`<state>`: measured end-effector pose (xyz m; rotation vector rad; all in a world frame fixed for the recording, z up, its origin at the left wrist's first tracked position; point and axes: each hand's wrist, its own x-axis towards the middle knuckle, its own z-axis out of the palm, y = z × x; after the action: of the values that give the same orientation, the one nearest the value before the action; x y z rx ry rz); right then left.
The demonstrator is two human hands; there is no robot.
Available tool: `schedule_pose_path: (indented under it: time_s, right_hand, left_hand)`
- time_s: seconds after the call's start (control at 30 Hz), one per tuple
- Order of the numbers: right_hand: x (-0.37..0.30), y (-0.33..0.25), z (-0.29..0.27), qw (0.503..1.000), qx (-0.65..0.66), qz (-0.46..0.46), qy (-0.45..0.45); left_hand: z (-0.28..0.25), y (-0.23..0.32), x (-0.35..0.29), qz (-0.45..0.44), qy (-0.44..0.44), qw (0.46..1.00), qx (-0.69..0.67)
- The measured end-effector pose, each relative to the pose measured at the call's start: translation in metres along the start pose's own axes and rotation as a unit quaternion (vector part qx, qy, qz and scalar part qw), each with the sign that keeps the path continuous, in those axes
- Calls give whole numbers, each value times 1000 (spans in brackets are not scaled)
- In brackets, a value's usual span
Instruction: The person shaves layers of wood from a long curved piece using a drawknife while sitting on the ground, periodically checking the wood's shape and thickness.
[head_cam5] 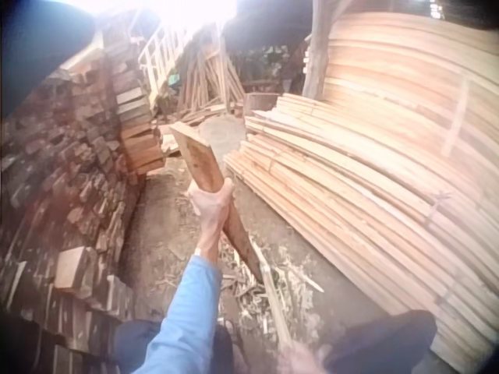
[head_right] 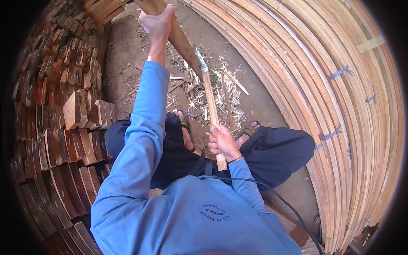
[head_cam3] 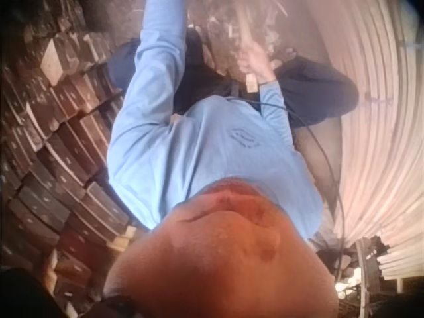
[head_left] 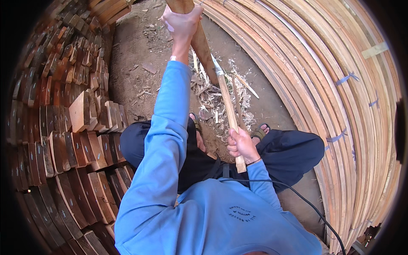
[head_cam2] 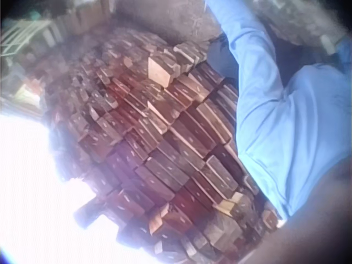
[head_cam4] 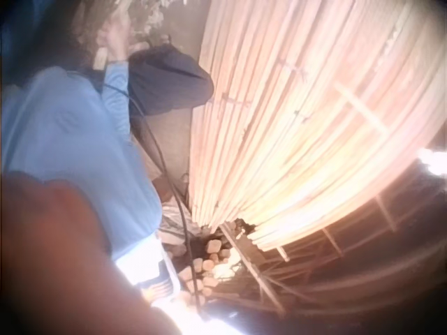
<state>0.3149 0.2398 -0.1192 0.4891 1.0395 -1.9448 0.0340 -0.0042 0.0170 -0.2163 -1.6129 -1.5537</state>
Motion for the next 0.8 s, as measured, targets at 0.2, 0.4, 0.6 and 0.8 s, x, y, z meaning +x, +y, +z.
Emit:
schedule_pose_path:
  time_s: [0.2, 0.4, 0.6, 0.8]
  right_hand:
    - [-2, 7, 12, 999, -24, -2, 25]
    - [-14, 9, 12, 998, -27, 6, 48]
    - [-15, 9, 9, 1000, -14, 4, 21]
    - [2, 7, 14, 1000, 14, -5, 25]
  left_hand:
    - [-4, -2, -7, -67, 67, 995, 17]
    - [13, 10, -13, -53, 63, 996, 35]
    - [6, 17, -14, -51, 55, 997, 26]
    - [8, 11, -18, -40, 71, 996, 23]
